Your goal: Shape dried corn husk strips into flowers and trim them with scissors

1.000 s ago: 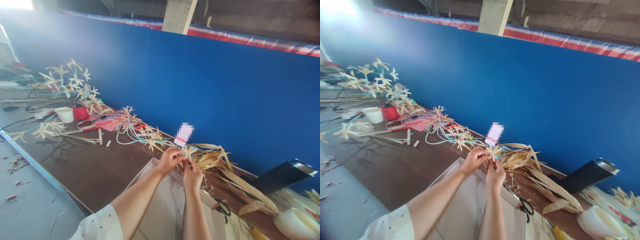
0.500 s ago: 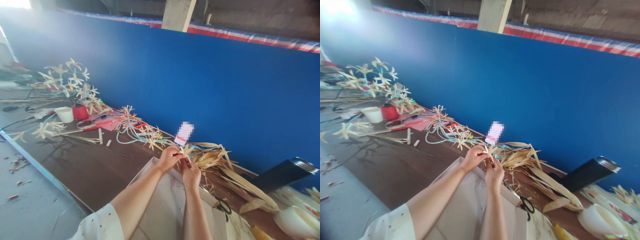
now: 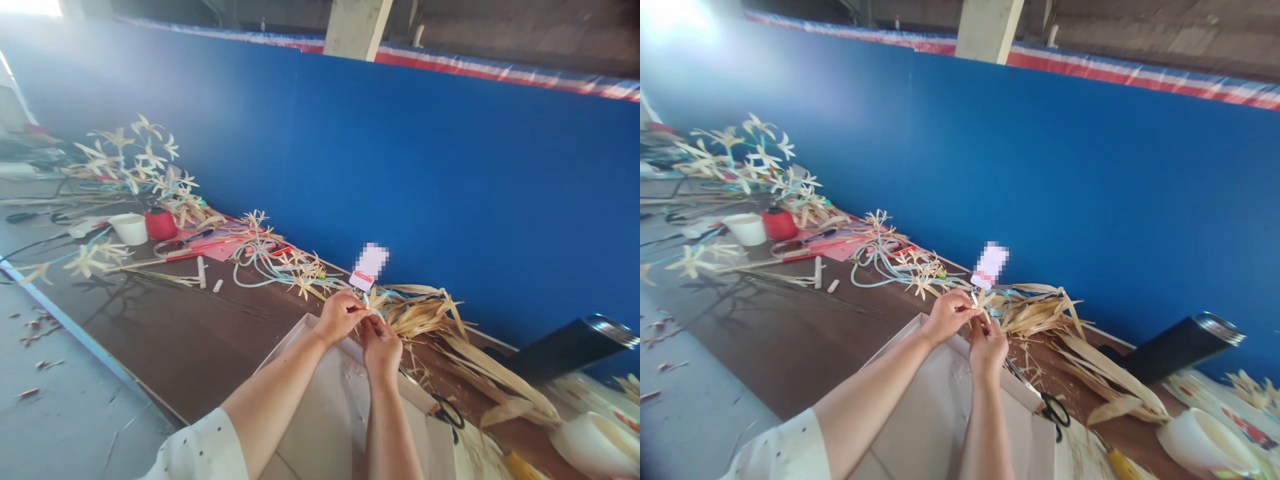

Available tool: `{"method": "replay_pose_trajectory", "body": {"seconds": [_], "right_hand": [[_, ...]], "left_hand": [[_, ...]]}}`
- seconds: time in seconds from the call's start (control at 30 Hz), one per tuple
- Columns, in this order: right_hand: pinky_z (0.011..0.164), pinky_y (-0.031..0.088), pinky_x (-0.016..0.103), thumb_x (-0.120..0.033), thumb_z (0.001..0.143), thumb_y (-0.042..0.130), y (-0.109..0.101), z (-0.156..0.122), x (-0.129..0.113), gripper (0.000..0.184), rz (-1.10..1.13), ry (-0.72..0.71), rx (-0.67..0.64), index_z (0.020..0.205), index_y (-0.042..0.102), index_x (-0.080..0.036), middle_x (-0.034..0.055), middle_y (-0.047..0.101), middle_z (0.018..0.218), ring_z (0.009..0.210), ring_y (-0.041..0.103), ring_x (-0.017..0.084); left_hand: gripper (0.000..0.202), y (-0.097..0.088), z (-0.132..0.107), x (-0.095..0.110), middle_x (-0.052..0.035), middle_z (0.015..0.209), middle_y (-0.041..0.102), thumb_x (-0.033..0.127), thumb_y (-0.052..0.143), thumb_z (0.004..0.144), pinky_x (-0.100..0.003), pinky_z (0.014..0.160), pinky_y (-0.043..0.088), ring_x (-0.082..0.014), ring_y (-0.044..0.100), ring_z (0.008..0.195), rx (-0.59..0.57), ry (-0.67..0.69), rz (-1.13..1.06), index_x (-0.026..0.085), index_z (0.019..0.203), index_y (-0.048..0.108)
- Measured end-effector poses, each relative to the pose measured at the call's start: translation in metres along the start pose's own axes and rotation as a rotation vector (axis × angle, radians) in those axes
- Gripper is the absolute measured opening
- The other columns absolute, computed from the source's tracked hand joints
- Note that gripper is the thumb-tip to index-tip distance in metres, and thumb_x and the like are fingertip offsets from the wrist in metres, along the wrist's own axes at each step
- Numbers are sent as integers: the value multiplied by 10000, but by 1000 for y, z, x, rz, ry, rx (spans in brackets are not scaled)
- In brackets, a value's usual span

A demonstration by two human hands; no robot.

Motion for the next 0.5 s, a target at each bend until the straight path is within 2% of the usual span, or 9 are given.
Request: {"method": "replay_pose_trajectory", "body": {"seconds": [0.23,0.3,0.4,0.5], "right_hand": [[518,365,236,-450,693,575,2,1,4,336,49,15,-3,806,722,-169,-8,577,539,526,504,148],[513,381,235,-424,695,577,6,1,5,347,140,31,-48,889,708,-168,5,627,626,525,509,140],[495,405,229,-337,678,582,9,0,9,448,345,99,-79,1100,622,-191,35,673,864,518,519,115],[438,385,205,-348,655,613,-1,2,20,531,534,219,65,1160,578,-187,69,656,979,505,510,93]], "left_hand": [[199,1,0,0,-42,721,608,334,658,722,-233,672,466,-123,576,704,14,46,-5,147,656,667],[194,1,0,-2,-42,727,604,330,653,727,-231,667,465,-123,574,705,18,49,-14,147,667,671],[182,0,-1,-5,-44,732,604,322,640,742,-238,676,465,-130,574,723,27,40,-13,152,691,682],[168,1,-2,-7,-45,723,613,312,641,742,-249,689,464,-139,573,733,21,39,2,158,698,692]]}}
Point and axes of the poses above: each hand's wrist, its own z-axis towards the middle knuckle, its own y-axis out of the palm, x = y × z, the point moved 6 cm from there along z, towards the middle knuckle
